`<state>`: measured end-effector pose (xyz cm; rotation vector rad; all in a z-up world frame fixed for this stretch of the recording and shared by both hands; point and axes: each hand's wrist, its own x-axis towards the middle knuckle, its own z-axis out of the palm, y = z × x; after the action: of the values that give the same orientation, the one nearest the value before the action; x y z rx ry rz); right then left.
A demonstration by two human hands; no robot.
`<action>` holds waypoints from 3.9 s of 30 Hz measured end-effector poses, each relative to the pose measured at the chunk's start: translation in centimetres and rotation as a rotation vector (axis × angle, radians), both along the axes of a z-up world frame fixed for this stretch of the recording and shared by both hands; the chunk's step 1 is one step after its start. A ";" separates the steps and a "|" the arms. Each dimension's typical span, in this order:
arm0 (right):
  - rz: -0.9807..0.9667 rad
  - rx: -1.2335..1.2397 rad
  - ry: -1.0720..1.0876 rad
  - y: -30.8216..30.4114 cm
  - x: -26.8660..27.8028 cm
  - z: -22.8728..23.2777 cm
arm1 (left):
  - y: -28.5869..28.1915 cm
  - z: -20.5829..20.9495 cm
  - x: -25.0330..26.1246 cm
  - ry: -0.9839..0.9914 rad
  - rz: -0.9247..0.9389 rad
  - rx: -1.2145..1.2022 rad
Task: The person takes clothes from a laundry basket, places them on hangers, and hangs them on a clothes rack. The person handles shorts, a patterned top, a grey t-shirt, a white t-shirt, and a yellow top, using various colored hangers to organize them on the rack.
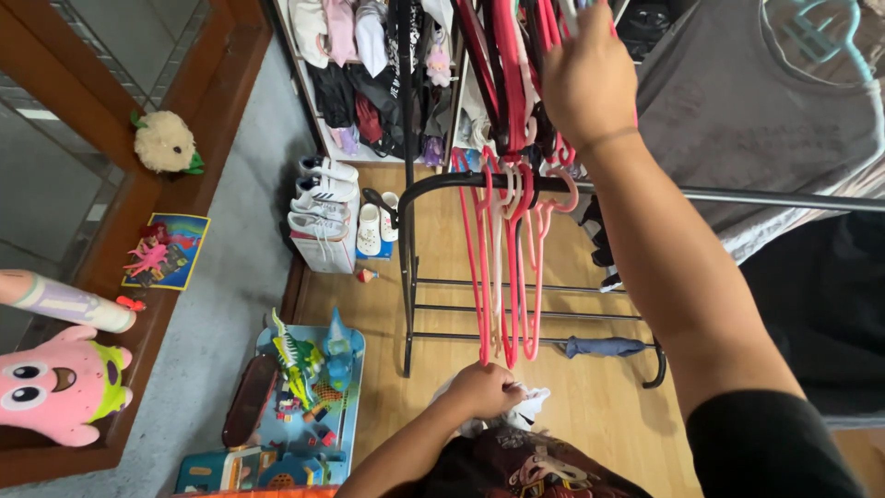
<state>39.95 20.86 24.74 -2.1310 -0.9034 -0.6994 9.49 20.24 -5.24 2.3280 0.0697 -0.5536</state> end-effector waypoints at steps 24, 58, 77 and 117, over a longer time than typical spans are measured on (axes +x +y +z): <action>0.343 0.821 0.384 -31.7 -16.3 -13.8 | -8.0 7.0 5.0 0.022 -0.109 0.119; 0.699 0.484 0.226 -53.8 -18.0 -22.2 | -22.9 21.6 9.6 -0.422 -0.029 -0.171; 0.768 0.017 0.598 -51.2 -16.2 -12.8 | -24.9 18.9 7.6 -0.372 -0.347 0.058; 0.497 0.081 -0.278 -58.0 -15.6 -15.6 | -22.7 14.9 9.0 -0.490 -0.136 -0.040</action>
<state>24.40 -37.18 9.11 -1.6597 -1.4608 -0.7616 18.52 -2.49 9.61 2.3748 -0.3277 -0.0365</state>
